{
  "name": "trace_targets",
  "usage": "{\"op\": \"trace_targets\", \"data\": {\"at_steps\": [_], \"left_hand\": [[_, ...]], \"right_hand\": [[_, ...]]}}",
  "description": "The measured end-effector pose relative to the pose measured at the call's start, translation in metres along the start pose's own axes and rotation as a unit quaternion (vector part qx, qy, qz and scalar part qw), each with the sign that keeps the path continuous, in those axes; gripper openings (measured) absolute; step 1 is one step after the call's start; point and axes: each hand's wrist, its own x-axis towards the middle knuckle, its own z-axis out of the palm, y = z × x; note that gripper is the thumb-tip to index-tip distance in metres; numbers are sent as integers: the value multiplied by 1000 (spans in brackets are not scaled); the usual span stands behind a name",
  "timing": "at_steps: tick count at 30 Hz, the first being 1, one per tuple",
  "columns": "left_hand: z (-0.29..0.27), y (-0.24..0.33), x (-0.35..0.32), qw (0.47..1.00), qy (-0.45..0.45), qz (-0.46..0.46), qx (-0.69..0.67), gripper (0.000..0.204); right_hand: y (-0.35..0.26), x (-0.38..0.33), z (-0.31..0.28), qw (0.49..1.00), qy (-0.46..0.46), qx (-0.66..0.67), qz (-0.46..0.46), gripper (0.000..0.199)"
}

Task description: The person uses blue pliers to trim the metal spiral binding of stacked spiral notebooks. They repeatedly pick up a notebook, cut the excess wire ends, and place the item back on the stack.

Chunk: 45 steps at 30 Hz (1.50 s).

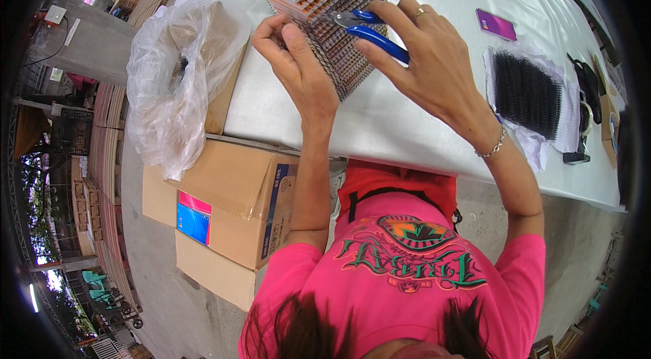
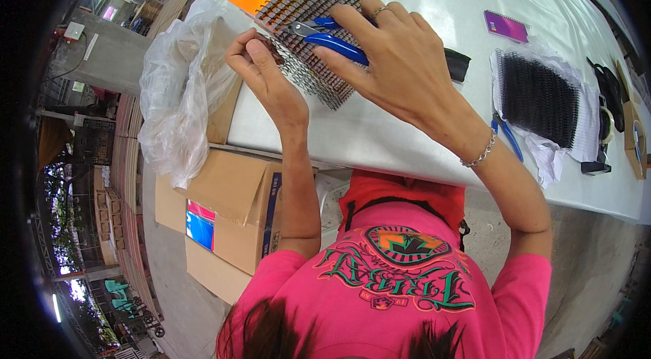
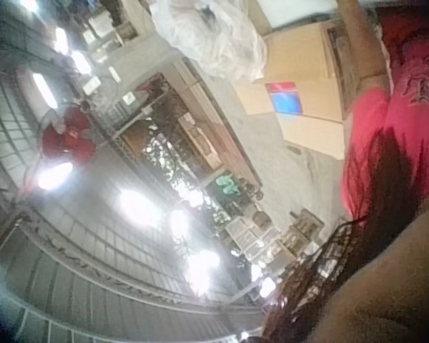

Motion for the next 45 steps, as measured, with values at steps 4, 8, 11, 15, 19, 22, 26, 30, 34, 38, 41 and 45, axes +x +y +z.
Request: {"op": "trace_targets", "data": {"at_steps": [4,8,11,15,19,22,26,30,34,38,41,45], "left_hand": [[1,-4,-1,1000,9,1,11,35],[-3,-5,-6,999,-27,7,21,34],[-5,-10,-7,1000,-25,7,10,32],[-6,-16,-9,999,-35,6,30,28],[-4,-9,-8,999,-34,3,41,29],[-3,-6,-8,1000,-16,-9,13,30],[-4,-12,-7,999,8,-20,-41,32],[-5,-12,-9,999,12,-25,-47,32],[-8,-12,-13,999,-29,-17,-8,30],[-11,-25,-14,999,-30,-10,15,28],[-11,-26,-14,999,-26,1,24,27],[-7,-30,-15,1000,-4,8,-23,28]], "right_hand": [[2,-3,1,1000,-15,-18,0,45],[2,-1,8,1000,8,-15,-24,44],[1,2,11,999,21,-23,-41,41],[1,0,13,1000,-23,1,-5,38],[-3,-2,12,998,-57,22,34,38],[0,-6,10,1000,-25,3,11,41],[4,-9,9,1000,-1,-20,-3,45],[5,-10,16,1000,4,-9,-7,48],[5,-7,21,1000,13,-12,-18,47],[3,-5,21,999,10,-25,-23,46],[3,-5,20,999,7,-34,-28,45],[2,-4,17,999,9,-35,-26,44]]}}
